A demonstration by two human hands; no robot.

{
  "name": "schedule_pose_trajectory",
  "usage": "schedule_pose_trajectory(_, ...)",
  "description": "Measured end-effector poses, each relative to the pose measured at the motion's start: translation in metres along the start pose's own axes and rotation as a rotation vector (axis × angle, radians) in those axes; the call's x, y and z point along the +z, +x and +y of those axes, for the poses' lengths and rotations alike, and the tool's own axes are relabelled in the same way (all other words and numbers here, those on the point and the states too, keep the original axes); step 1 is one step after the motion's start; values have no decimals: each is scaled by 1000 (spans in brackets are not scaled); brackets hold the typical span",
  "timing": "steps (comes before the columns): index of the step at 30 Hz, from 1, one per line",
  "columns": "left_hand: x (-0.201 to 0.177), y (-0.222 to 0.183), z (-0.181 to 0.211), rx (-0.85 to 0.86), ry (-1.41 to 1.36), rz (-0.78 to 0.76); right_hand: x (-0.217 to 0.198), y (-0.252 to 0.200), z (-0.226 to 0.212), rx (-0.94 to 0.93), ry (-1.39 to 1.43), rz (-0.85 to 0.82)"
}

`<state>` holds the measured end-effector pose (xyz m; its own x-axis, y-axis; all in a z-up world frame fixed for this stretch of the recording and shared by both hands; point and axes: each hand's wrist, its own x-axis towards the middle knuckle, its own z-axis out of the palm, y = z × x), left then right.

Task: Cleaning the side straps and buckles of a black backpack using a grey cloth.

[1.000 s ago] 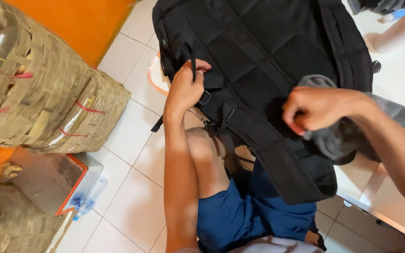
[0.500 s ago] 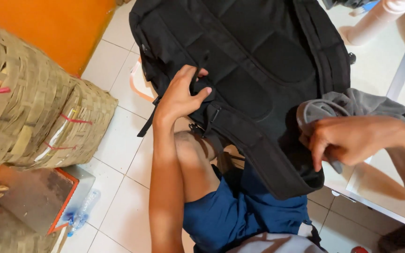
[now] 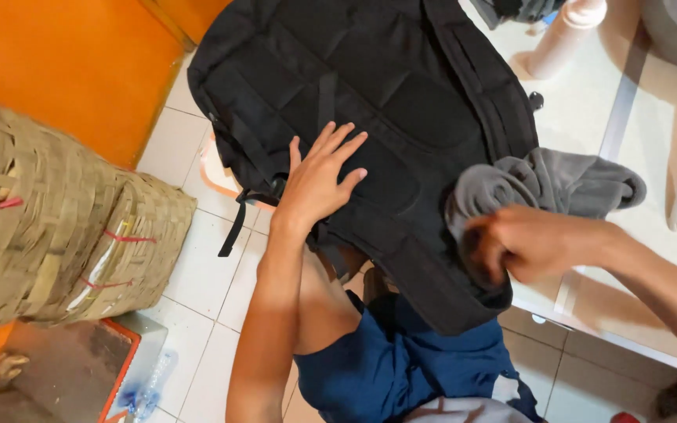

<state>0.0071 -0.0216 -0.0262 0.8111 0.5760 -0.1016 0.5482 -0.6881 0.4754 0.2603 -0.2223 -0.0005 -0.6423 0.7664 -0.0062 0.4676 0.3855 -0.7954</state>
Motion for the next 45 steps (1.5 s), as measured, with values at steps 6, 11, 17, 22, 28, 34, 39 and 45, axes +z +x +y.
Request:
schedule_pose_trajectory(6, 18, 9, 4, 71, 172, 62, -20, -119, 11, 473, -114, -46)
schedule_pose_trajectory(11, 30, 4, 84, 578, -5, 205, -12, -100, 3, 356, -71, 759)
schedule_pose_trajectory(17, 32, 37, 140, 422, -74, -434, 52, -61, 102, 107, -587, 987)
schedule_pose_trajectory(22, 0, 190, 91, 284, 216, 68, 45, -49, 83, 72, -454, 1165)
schedule_pose_trajectory(28, 6, 323, 65, 310, 499, 295, 51, -40, 91, 53, -492, 1185)
schedule_pose_trajectory(34, 34, 382, 24, 211, 575, 187, 41, -40, 84, 35, -487, 1188)
schedule_pose_trajectory(39, -18, 319, 51, 302, 337, 368, 46, -38, 90, 37, -503, 1165)
schedule_pose_trajectory(45, -80, 213, 68, 528, -6, 587, 31, -43, 63, 86, -465, 1073)
